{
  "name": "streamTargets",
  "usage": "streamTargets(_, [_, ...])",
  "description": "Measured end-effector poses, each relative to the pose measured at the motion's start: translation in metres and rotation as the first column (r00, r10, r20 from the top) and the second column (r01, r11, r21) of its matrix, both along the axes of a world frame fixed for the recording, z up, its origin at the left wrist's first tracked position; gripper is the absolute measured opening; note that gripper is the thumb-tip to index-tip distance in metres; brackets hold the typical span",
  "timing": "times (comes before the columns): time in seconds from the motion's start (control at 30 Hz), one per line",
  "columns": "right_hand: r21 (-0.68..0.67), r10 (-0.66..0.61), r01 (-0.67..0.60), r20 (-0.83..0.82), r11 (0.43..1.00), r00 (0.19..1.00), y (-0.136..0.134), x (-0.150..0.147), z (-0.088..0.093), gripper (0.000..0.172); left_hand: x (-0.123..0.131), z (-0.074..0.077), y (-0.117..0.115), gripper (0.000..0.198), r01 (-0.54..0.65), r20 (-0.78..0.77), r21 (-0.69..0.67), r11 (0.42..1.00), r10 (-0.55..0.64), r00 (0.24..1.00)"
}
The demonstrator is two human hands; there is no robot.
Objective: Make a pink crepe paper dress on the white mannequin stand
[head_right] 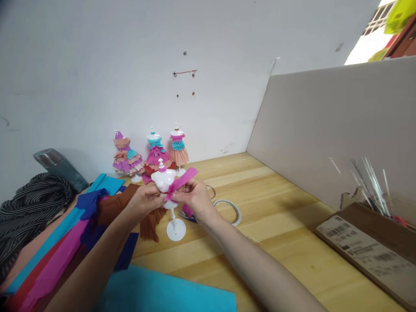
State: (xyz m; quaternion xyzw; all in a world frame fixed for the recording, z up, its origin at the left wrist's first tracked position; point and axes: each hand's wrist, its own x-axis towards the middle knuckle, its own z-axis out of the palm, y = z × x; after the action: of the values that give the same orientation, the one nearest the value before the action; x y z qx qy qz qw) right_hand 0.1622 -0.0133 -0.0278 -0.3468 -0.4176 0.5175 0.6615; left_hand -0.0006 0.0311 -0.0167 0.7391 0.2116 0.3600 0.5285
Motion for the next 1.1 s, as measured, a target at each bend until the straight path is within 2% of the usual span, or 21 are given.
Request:
streamTargets(0.2, [-0.025,-0.043,0.042,-0.026,0.999,0.999,0.001,-0.001,-0.002,0.033,0.003,-0.002,-0.003,0.020,-0.080,-0.001,0.003,0.997,0.080,0.997])
streamTargets(0.37, [0.014,-0.078,0.078,0.002,0.997,0.997,0.000,-0.002,-0.002,0.031,0.003,-0.008,-0.005,0.024,-0.083,-0.035,-0.062,0.995,0.081,0.996])
streamTargets(0.57, [0.061,-0.152,0.149,0.051,0.987,0.987,-0.006,-0.011,-0.003,0.030,0.016,-0.006,-0.018,0.025,-0.206,0.133,-0.169,0.964,0.229,0.964])
streamTargets(0.73, [0.068,-0.212,0.206,0.093,0.976,0.973,-0.009,-0.014,-0.005,0.024,0.020,-0.004,-0.022,0.026,-0.224,0.191,-0.245,0.943,0.274,0.942])
streamTargets(0.93, [0.145,-0.196,0.173,0.163,0.974,0.967,-0.010,-0.012,-0.006,0.013,0.020,-0.007,-0.019,0.025,-0.266,0.207,-0.281,0.922,0.329,0.922])
streamTargets(1.1, [0.134,-0.161,0.144,0.131,0.980,0.978,-0.007,-0.013,-0.004,0.020,0.020,-0.007,-0.019,0.025,-0.239,0.218,-0.284,0.929,0.305,0.927])
